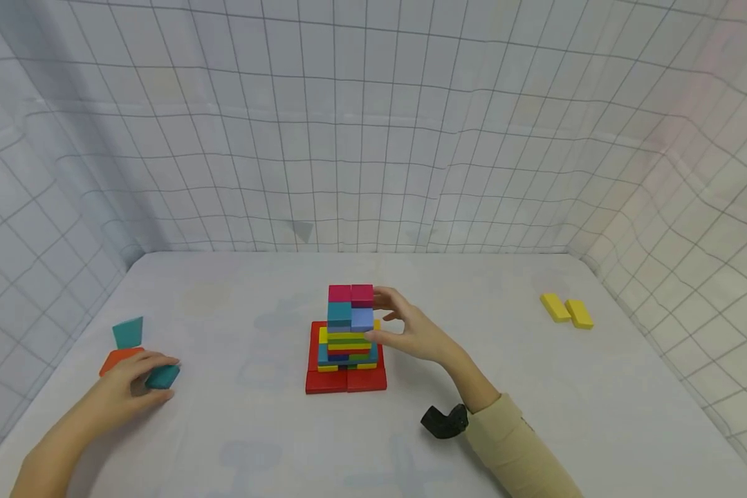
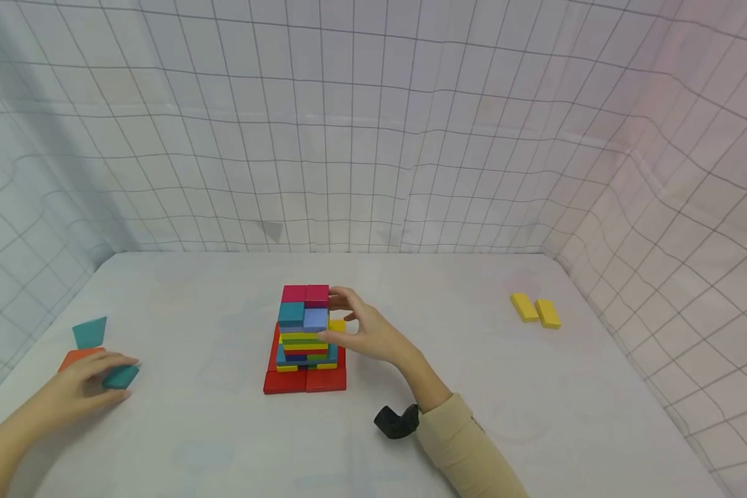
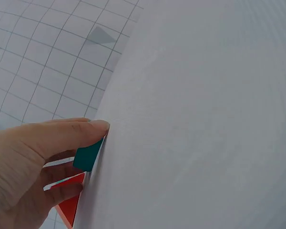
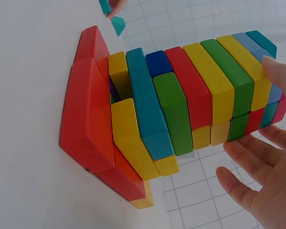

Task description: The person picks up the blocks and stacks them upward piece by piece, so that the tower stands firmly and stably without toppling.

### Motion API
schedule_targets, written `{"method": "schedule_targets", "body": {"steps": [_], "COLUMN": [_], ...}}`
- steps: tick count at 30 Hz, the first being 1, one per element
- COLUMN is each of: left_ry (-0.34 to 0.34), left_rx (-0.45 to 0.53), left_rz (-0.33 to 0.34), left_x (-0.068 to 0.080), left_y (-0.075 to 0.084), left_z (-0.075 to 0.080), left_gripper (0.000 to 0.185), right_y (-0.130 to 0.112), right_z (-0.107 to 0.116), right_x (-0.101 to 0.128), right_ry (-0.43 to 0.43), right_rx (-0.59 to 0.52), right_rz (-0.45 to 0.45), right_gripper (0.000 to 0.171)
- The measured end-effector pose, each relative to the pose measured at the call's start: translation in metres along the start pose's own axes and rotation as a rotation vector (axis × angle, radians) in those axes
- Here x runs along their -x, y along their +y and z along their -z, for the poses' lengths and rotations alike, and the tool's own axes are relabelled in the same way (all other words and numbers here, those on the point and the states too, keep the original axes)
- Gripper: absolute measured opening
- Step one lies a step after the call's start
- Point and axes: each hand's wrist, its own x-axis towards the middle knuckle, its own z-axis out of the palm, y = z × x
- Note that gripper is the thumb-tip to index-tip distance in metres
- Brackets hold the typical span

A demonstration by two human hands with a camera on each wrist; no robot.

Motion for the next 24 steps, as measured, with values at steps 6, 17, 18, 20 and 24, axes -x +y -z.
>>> {"method": "schedule_targets", "body": {"steps": [6,17,18,20,24], "left_ry": [0.037,0.035,0.038,0.04,0.042], "left_rx": [0.014,0.027,0.042,0.078,0.139], "left_rz": [0.034,0.106,0.1,0.095,0.081], "left_x": [0.0,-0.003,-0.003,-0.002,-0.004], "left_y": [0.005,0.013,0.013,0.015,0.019], "left_z": [-0.002,-0.007,-0.007,-0.008,-0.011], "left_gripper": [0.036,0.038,0.037,0.035,0.036], "right_y": [0.0,-0.001,-0.001,-0.001,0.0], "right_z": [0.0,-0.001,-0.001,-0.001,-0.001], "right_x": [0.0,0.0,0.0,0.0,0.0], "right_ry": [-0.001,0.002,0.002,0.003,0.002], "right_rx": [0.002,0.004,0.005,0.004,-0.002], "right_rz": [-0.009,-0.012,-0.015,-0.018,-0.014], "right_gripper": [0.063,0.064,0.064,0.064,0.064]}}
